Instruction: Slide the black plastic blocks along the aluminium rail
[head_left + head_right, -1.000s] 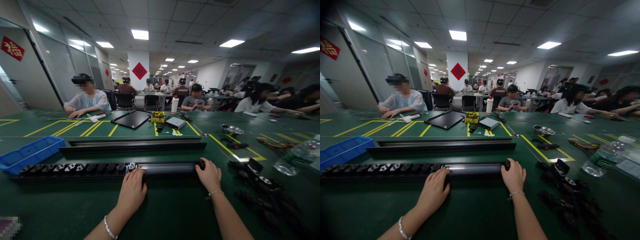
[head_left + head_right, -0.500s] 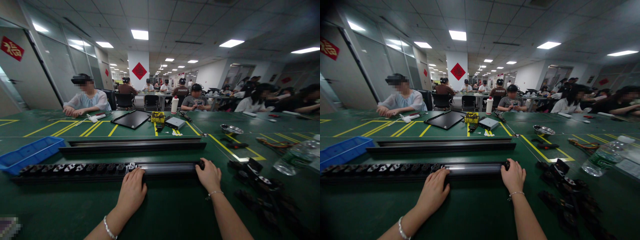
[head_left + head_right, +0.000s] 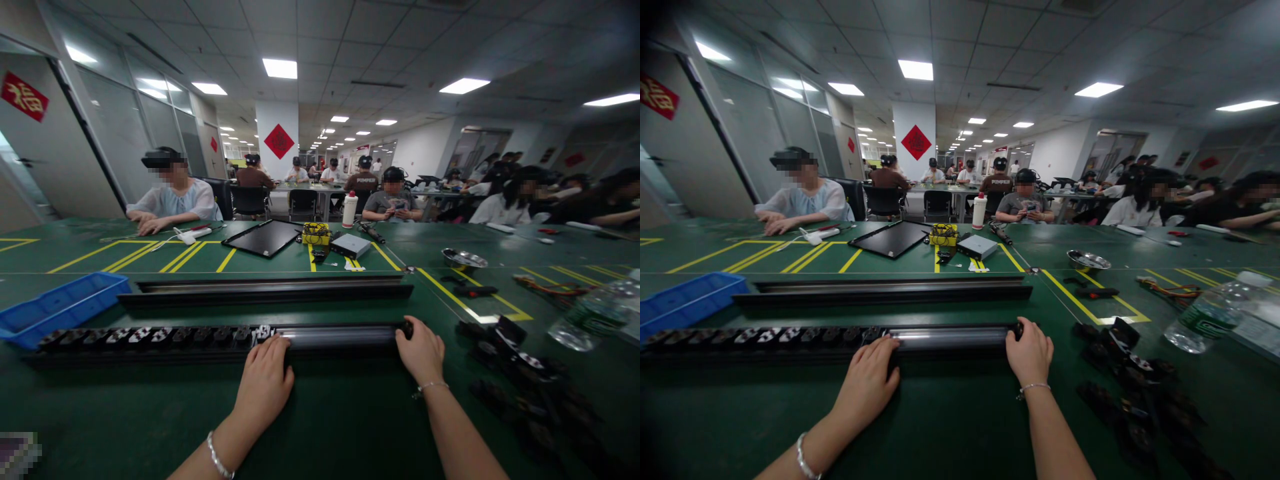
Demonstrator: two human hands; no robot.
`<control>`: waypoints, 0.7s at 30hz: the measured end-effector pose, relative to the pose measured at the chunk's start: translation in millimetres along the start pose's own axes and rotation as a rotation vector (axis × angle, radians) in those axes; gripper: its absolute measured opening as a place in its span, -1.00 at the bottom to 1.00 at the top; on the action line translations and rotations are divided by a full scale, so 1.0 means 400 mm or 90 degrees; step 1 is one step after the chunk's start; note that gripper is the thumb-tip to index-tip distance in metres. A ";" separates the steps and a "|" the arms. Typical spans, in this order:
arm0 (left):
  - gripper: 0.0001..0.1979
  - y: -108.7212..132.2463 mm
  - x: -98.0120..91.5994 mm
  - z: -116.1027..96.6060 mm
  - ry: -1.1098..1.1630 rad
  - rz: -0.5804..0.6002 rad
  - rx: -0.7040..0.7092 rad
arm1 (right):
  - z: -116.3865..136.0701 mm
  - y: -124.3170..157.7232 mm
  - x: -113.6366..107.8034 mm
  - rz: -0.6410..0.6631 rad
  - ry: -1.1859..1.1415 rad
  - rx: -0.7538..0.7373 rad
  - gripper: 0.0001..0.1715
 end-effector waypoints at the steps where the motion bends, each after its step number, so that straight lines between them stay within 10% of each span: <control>1: -0.61 0.001 0.001 0.001 0.002 0.001 0.000 | 0.001 0.000 -0.001 0.001 -0.001 0.001 -0.45; 21: -0.62 -0.004 -0.006 -0.005 -0.002 0.004 -0.003 | -0.024 -0.001 0.010 -0.022 -0.007 0.021 -0.47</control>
Point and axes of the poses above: each hand's wrist, its own y-axis away from the middle knuckle, its own x-axis out of the palm, z = x × y, the point moved 3 cm from there along -y, towards the middle knuckle, and after that the axes turned 15 degrees about -z, right-handed, at the moved point
